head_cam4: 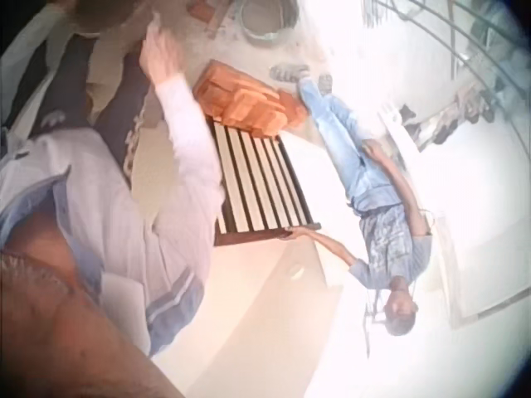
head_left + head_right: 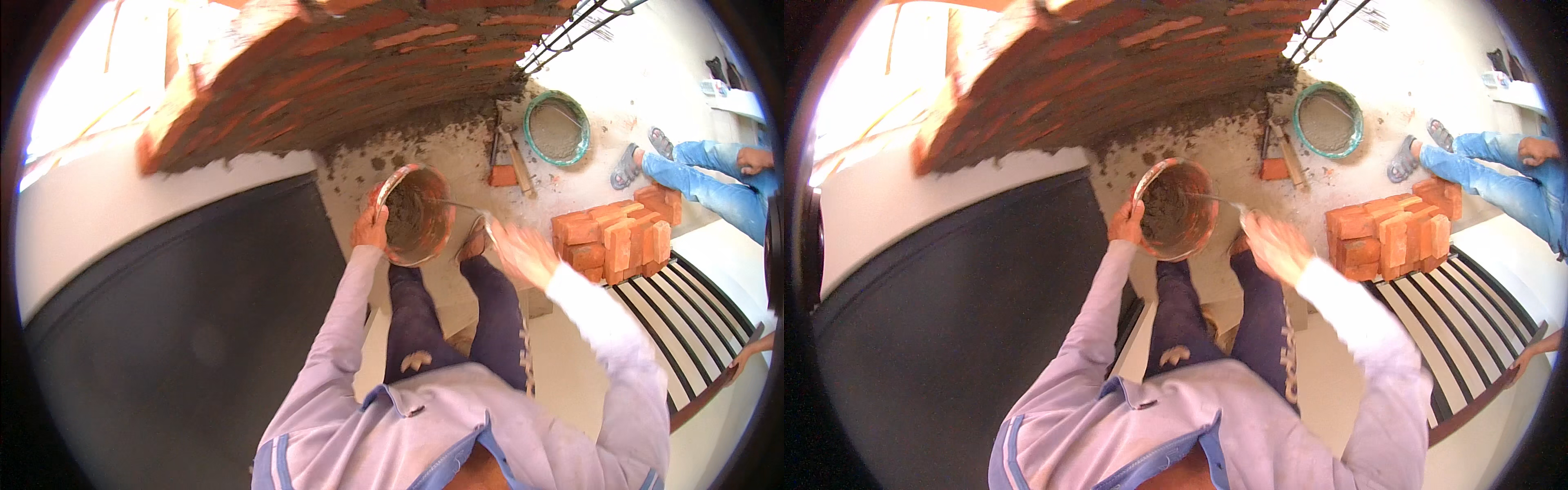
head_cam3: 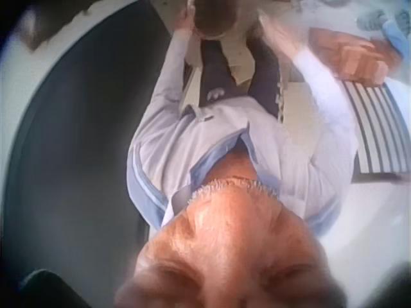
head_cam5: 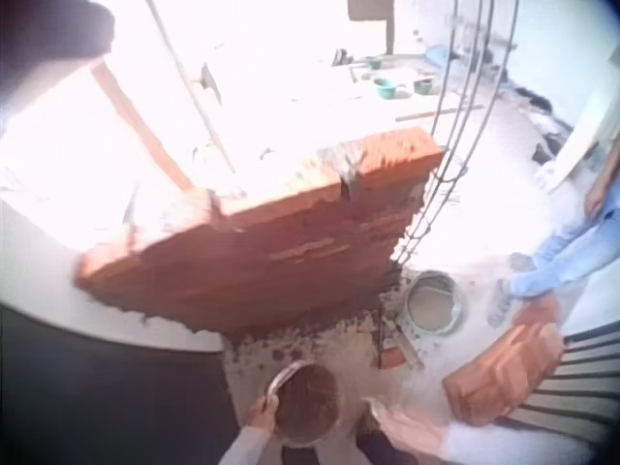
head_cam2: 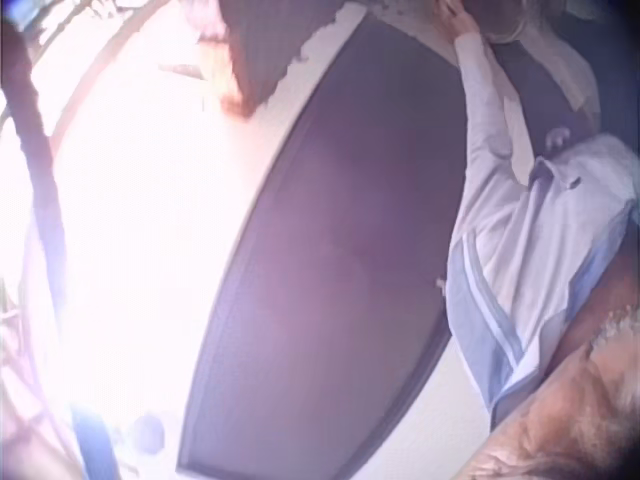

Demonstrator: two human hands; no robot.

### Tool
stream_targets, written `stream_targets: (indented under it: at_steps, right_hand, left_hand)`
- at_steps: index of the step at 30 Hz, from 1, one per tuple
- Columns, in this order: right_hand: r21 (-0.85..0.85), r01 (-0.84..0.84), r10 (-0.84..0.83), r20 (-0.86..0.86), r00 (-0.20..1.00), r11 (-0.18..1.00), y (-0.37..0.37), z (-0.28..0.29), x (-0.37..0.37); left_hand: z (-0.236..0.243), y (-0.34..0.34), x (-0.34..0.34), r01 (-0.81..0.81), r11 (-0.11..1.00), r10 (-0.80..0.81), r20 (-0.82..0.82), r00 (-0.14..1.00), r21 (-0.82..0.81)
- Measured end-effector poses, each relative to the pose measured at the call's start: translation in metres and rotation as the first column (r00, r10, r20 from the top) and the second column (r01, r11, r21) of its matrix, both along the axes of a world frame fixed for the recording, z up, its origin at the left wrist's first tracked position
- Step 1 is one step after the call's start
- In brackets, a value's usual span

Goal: The person builds a brick wall by applying mortar with a trowel, placing bricks, and tapping them into place, then uses a rotary hammer to drill into the adjacent structure.

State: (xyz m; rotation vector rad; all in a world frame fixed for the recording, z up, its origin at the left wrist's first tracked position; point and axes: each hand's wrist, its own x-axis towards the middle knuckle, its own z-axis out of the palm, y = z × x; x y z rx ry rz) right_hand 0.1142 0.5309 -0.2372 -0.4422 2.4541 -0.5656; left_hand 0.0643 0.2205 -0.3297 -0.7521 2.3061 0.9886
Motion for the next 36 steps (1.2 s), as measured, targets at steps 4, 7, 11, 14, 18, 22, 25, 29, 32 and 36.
stream_targets:
  at_steps: [4, 7, 11, 14, 18, 22, 25, 29, 32, 36]
  right_hand:
    - [-0.016, -0.221, 0.213, -0.209, 0.955, 0.975, -0.085, 0.054, -0.03]
    - [-0.033, -0.219, 0.215, -0.089, 0.972, 0.975, -0.134, 0.08, -0.031]
    - [-0.528, -0.371, 0.522, 0.166, 0.837, 0.764, -0.169, 0.12, -0.029]
    - [-0.503, -0.063, 0.387, 0.574, 0.721, 0.862, -0.187, 0.182, -0.035]
    - [-0.293, -0.521, 0.507, -0.129, 0.852, 0.802, -0.197, 0.218, -0.027]
    - [-0.006, -0.431, 0.417, -0.242, 0.876, 0.902, -0.203, 0.24, -0.074]
    - [0.006, -0.363, 0.355, 0.188, 0.916, 0.932, -0.215, 0.242, -0.127]
    - [-0.172, -0.195, 0.253, 0.791, 0.557, 0.966, -0.221, 0.216, -0.133]
    - [-0.329, -0.054, 0.317, 0.837, 0.446, 0.943, -0.236, 0.188, -0.11]
    - [-0.429, 0.332, 0.348, 0.895, 0.277, 0.84, -0.264, 0.189, -0.083]
  left_hand:
    - [0.155, -0.059, 0.032, 0.154, 0.988, -0.143, -0.215, 0.966, 0.033]
    - [0.239, -0.071, 0.036, 0.183, 0.982, -0.149, -0.407, 0.901, 0.045]
    - [0.282, -0.108, 0.045, 0.036, 0.918, 0.203, -0.545, 0.813, 0.396]
    - [0.314, -0.125, 0.049, 0.141, 0.949, 0.039, -0.548, 0.835, 0.283]
    - [0.335, -0.159, 0.048, 0.094, 0.959, 0.129, -0.704, 0.698, 0.269]
    - [0.343, -0.169, 0.043, 0.047, 0.962, 0.133, -0.612, 0.779, 0.268]
    - [0.362, -0.156, 0.027, 0.115, 0.894, 0.187, -0.593, 0.783, 0.433]
    - [0.379, -0.167, 0.023, 0.368, 0.886, -0.147, -0.583, 0.799, 0.282]
    - [0.369, -0.202, 0.035, 0.268, 0.859, 0.066, -0.615, 0.786, 0.435]
    - [0.368, -0.232, 0.026, 0.147, 0.837, 0.221, -0.572, 0.79, 0.527]
